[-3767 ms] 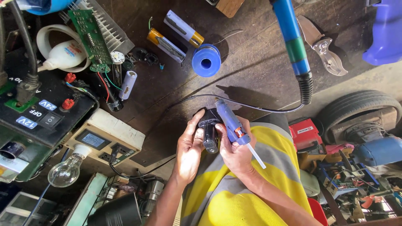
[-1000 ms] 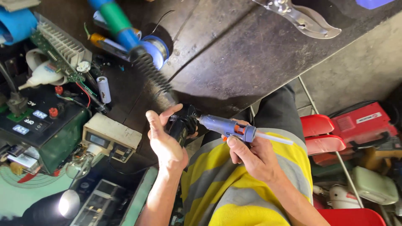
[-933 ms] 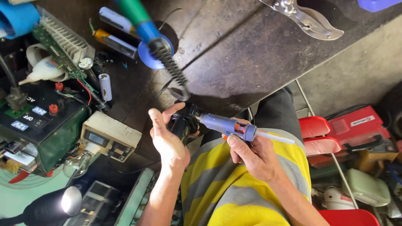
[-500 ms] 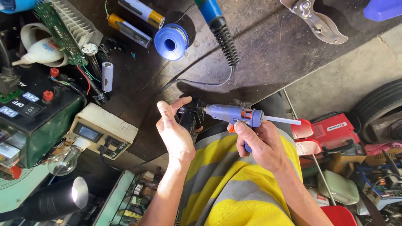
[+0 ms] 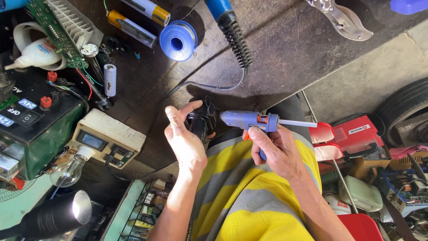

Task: Applying hot glue to a battery pack to secure wires and seal the casing

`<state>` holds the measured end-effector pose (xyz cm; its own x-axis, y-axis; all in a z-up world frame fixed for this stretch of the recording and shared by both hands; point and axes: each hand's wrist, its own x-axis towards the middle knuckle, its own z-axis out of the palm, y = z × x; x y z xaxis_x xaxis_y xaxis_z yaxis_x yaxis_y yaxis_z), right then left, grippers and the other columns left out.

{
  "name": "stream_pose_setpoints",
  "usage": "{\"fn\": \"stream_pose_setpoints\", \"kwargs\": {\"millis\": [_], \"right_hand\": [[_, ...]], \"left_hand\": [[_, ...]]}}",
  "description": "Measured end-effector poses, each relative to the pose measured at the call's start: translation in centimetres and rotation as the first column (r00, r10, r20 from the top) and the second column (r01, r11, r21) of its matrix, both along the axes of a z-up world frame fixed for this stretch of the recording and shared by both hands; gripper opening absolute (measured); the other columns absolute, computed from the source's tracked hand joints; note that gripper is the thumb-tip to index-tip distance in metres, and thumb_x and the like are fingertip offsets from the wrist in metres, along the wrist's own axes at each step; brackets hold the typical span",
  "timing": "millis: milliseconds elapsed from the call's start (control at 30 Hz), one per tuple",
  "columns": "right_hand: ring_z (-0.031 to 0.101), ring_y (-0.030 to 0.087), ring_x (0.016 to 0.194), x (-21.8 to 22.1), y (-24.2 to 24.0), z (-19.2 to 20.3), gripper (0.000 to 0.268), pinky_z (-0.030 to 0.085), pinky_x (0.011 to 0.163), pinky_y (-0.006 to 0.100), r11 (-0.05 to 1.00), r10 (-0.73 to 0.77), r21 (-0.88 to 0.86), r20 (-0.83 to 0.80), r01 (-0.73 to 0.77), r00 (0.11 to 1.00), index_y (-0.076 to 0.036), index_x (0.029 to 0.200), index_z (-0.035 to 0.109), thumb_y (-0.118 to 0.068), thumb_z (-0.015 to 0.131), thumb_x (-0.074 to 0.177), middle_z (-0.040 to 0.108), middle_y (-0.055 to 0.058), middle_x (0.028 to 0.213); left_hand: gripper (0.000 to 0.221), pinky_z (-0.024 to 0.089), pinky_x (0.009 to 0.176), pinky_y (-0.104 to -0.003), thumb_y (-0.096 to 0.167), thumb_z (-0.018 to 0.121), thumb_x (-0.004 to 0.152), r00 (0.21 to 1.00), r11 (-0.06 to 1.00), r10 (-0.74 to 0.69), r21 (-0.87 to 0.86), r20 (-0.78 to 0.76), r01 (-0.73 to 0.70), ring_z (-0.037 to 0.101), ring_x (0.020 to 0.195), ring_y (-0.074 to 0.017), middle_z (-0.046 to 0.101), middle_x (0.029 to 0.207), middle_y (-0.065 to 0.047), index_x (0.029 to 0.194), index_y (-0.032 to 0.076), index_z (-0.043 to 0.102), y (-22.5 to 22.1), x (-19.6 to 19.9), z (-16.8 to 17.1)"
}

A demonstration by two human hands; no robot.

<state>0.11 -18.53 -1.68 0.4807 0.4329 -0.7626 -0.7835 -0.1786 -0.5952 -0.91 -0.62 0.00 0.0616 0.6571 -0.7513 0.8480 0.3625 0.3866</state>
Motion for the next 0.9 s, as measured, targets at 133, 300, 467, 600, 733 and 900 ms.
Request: {"fn": "stream_pose_setpoints", "kwargs": {"millis": [133,300,467,600,733,900], "right_hand": [[0.056,0.015,0.04,-2.9,-0.7,-1.6,0.055,0.054,0.054,0.028,0.999,-0.041,0.027,0.006,0.04,0.999,-0.007,0.057,0.065,-0.026,0.051,0.106,0.061,0.008,0.044],[0.053,0.014,0.038,-4.9,-1.4,-1.7,0.058,0.051,0.047,0.026,0.996,-0.091,0.001,-0.073,0.091,0.993,-0.005,0.051,0.065,-0.027,0.054,0.104,0.059,0.007,0.04],[0.056,0.014,0.039,-4.8,-1.5,-1.3,0.054,0.051,0.047,0.027,0.995,-0.098,0.026,-0.062,0.1,0.993,-0.005,0.053,0.066,-0.023,0.056,0.103,0.06,0.008,0.041],[0.056,0.013,0.04,-4.9,-1.7,-1.2,0.05,0.052,0.048,0.028,0.992,-0.11,0.054,-0.054,0.113,0.993,-0.005,0.054,0.066,-0.021,0.06,0.101,0.06,0.007,0.042],[0.055,0.012,0.038,-6.4,-2.8,-1.9,0.04,0.051,0.048,0.026,0.993,-0.086,0.071,-0.054,0.089,0.995,-0.002,0.065,0.072,-0.021,0.063,0.099,0.06,0.006,0.041],[0.058,0.012,0.041,-4.4,-2.5,-0.8,0.022,0.054,0.052,0.027,0.995,-0.085,0.058,0.091,0.08,0.992,0.004,0.099,0.073,-0.015,0.062,0.096,0.058,0.005,0.044]], "left_hand": [[0.07,0.066,0.067,-0.033,0.052,0.023,0.104,1.0,1.0,-0.008,0.003,-0.01,0.008,0.076,0.078,-0.0261,0.071,0.102,-0.025,0.105,0.013,0.08,-0.1,0.0,0.0],[0.069,0.066,0.069,-0.033,0.051,0.023,0.104,1.0,1.0,-0.028,0.01,-0.008,0.028,0.076,0.072,-0.0249,0.071,0.097,-0.024,0.105,0.013,0.08,-0.1,0.3,0.1],[0.068,0.065,0.064,-0.032,0.05,0.023,0.104,1.0,1.0,-0.018,0.014,-0.003,0.019,0.075,0.064,-0.0238,0.072,0.089,-0.024,0.105,0.012,0.08,-0.6,0.1,-0.2],[0.068,0.065,0.056,-0.032,0.048,0.024,0.105,1.0,1.0,-0.005,0.025,0.025,0.004,0.073,0.056,-0.0242,0.072,0.08,-0.025,0.104,0.008,0.079,-0.6,0.1,-0.4],[0.066,0.065,0.053,-0.033,0.045,0.025,0.105,0.999,0.999,0.005,0.033,0.032,-0.006,0.072,0.053,-0.0246,0.07,0.077,-0.026,0.104,0.007,0.079,-0.8,0.3,-0.4],[0.066,0.064,0.048,-0.032,0.045,0.027,0.104,0.998,0.999,-0.003,0.044,0.06,0.0,0.07,0.049,-0.0233,0.069,0.072,-0.024,0.102,0.005,0.079,-0.7,0.1,-0.5]]}}
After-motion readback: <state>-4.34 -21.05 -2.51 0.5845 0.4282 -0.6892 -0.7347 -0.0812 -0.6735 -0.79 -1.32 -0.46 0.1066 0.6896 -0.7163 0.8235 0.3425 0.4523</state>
